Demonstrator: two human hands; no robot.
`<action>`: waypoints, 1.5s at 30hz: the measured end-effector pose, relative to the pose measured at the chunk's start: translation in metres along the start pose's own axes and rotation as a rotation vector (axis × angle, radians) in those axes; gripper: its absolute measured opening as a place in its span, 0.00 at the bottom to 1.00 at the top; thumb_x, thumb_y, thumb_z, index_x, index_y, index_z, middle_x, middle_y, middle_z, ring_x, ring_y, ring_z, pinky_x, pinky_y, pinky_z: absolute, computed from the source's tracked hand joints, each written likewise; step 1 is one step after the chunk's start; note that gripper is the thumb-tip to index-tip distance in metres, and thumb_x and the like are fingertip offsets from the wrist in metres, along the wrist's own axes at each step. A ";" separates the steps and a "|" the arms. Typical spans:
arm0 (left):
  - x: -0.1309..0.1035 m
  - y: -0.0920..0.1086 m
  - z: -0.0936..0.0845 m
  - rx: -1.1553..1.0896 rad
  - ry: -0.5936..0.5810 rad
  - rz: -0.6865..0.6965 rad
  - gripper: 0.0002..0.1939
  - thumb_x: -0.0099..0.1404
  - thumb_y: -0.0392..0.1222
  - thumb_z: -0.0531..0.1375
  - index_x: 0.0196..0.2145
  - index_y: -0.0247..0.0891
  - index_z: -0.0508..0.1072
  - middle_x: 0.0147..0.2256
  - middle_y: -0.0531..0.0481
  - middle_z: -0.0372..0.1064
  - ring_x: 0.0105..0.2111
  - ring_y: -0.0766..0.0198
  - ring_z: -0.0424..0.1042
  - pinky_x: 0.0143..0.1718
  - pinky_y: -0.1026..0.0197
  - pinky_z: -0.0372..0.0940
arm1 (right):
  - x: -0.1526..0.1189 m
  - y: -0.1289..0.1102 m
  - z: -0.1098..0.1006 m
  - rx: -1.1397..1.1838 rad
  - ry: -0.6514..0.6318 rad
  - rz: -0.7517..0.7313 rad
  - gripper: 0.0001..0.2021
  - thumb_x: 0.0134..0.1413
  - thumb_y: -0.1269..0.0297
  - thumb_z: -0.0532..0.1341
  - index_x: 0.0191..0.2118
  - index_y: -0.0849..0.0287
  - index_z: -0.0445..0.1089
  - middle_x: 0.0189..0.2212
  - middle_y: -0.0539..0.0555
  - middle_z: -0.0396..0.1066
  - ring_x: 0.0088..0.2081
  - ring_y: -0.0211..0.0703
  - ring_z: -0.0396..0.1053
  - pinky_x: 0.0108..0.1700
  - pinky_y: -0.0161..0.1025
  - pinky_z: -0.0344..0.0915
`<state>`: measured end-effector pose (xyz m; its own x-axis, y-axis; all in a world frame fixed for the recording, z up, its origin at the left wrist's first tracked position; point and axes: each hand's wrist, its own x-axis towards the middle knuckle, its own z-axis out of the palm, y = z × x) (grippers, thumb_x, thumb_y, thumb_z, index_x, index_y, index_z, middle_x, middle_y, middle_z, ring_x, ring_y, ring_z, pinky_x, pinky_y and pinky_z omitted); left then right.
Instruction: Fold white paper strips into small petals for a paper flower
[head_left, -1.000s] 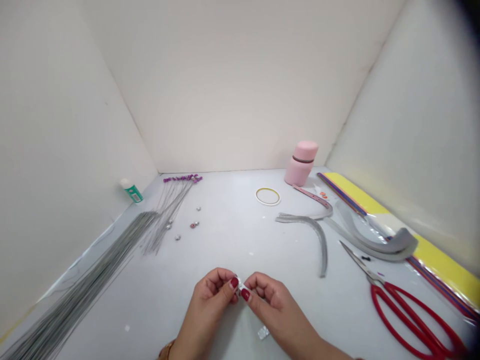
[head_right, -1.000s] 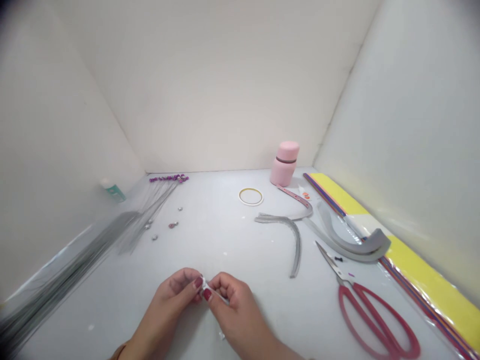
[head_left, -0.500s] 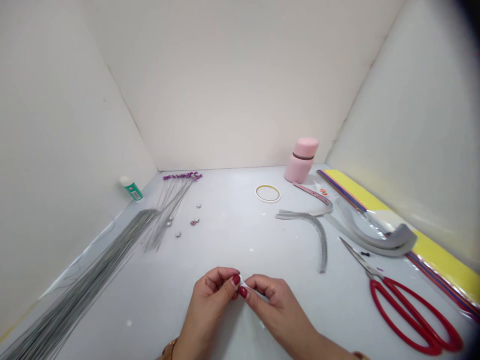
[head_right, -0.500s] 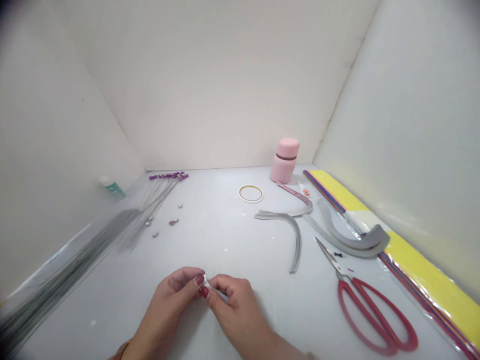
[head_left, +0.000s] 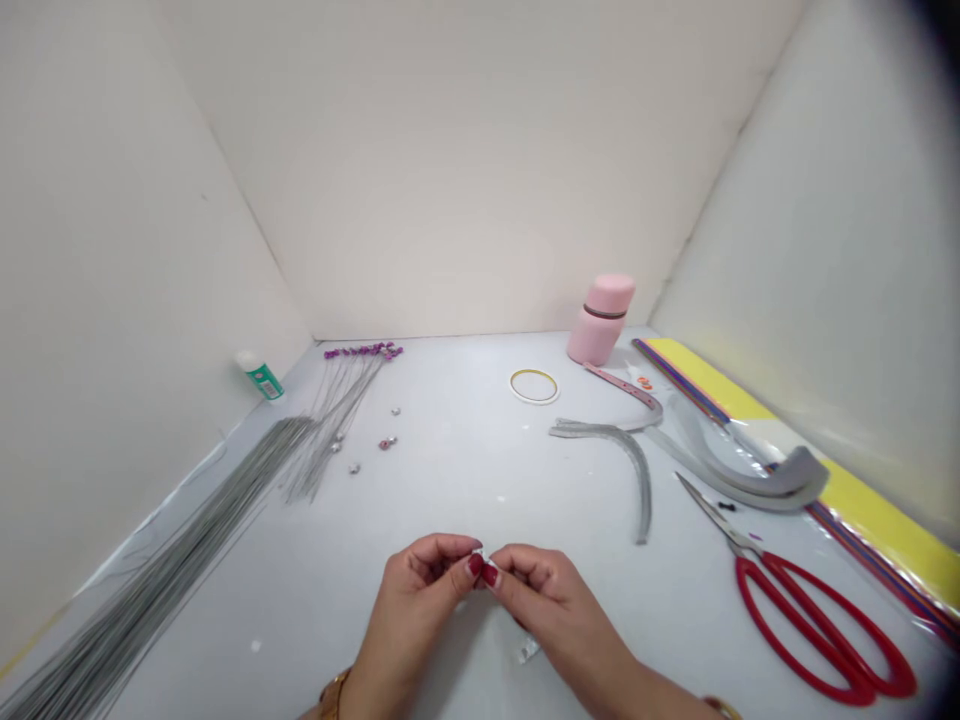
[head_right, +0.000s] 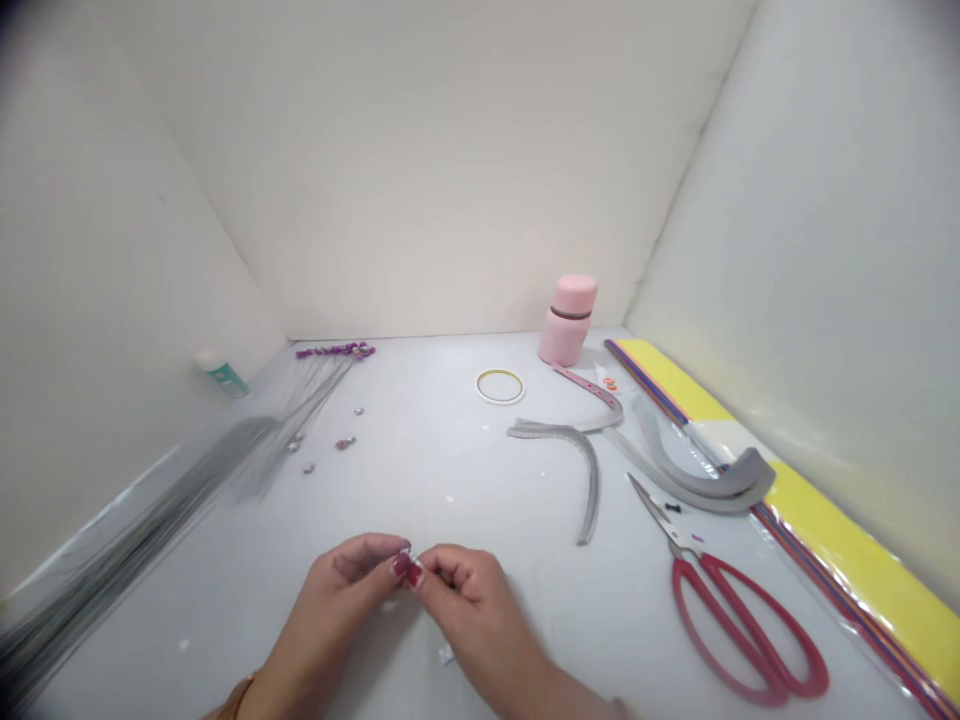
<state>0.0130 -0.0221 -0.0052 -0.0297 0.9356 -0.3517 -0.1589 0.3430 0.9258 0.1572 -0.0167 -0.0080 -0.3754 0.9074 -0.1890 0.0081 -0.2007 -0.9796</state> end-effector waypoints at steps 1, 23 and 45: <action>0.000 0.000 0.000 0.019 0.016 0.017 0.08 0.48 0.39 0.66 0.27 0.34 0.75 0.25 0.51 0.74 0.26 0.66 0.69 0.30 0.68 0.63 | 0.000 0.000 0.000 -0.005 0.007 -0.004 0.14 0.53 0.58 0.56 0.25 0.63 0.67 0.18 0.45 0.53 0.22 0.32 0.49 0.24 0.30 0.48; -0.003 -0.005 -0.008 0.495 0.021 0.628 0.06 0.56 0.30 0.57 0.28 0.37 0.73 0.27 0.49 0.72 0.29 0.64 0.71 0.32 0.65 0.66 | -0.001 -0.001 0.007 0.264 0.050 0.123 0.14 0.46 0.56 0.61 0.26 0.65 0.68 0.20 0.51 0.68 0.21 0.33 0.63 0.24 0.30 0.56; 0.006 -0.007 -0.003 0.086 -0.125 0.162 0.08 0.57 0.42 0.59 0.34 0.36 0.72 0.23 0.52 0.70 0.25 0.64 0.70 0.30 0.63 0.64 | 0.003 -0.003 0.003 0.276 0.103 0.178 0.22 0.39 0.47 0.62 0.30 0.65 0.71 0.21 0.53 0.70 0.21 0.34 0.63 0.26 0.30 0.58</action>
<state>0.0114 -0.0194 -0.0137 0.0759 0.9803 -0.1822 -0.0774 0.1879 0.9791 0.1534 -0.0145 -0.0049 -0.2953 0.8787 -0.3751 -0.1909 -0.4390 -0.8780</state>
